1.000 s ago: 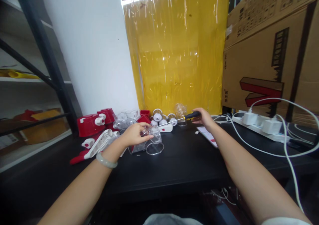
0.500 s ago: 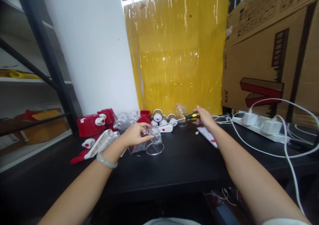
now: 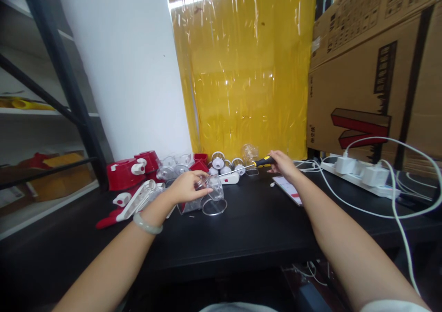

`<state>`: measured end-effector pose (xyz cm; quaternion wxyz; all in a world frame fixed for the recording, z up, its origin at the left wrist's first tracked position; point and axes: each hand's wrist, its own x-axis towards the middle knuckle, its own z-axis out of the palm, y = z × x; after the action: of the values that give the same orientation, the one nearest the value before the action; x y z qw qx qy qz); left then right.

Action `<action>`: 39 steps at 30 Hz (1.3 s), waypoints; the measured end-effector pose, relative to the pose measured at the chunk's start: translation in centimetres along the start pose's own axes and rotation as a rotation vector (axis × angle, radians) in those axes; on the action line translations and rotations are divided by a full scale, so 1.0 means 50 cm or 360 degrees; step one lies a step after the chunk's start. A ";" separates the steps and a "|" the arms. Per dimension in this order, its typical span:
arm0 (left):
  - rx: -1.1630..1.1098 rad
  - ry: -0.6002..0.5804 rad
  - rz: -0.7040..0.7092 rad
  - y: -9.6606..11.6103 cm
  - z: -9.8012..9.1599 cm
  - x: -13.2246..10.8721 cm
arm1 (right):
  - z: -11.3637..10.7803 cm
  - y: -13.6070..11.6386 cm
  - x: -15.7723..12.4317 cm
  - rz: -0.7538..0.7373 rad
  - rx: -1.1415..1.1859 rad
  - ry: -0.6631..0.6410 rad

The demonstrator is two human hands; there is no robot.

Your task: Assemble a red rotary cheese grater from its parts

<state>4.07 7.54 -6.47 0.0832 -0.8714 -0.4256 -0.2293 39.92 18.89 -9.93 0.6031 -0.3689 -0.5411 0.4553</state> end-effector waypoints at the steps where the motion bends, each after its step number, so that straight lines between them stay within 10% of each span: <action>1: 0.0011 -0.0004 -0.0005 0.000 0.000 0.000 | -0.002 0.002 0.001 -0.0029 -0.0041 -0.0011; 39: 0.0035 0.0021 0.0022 -0.003 0.004 0.001 | -0.001 0.001 0.006 -0.0105 -0.0193 0.0137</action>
<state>4.04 7.76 -6.64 0.0971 -0.8719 -0.4214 -0.2296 39.99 19.17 -9.89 0.6170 -0.4060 -0.5531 0.3853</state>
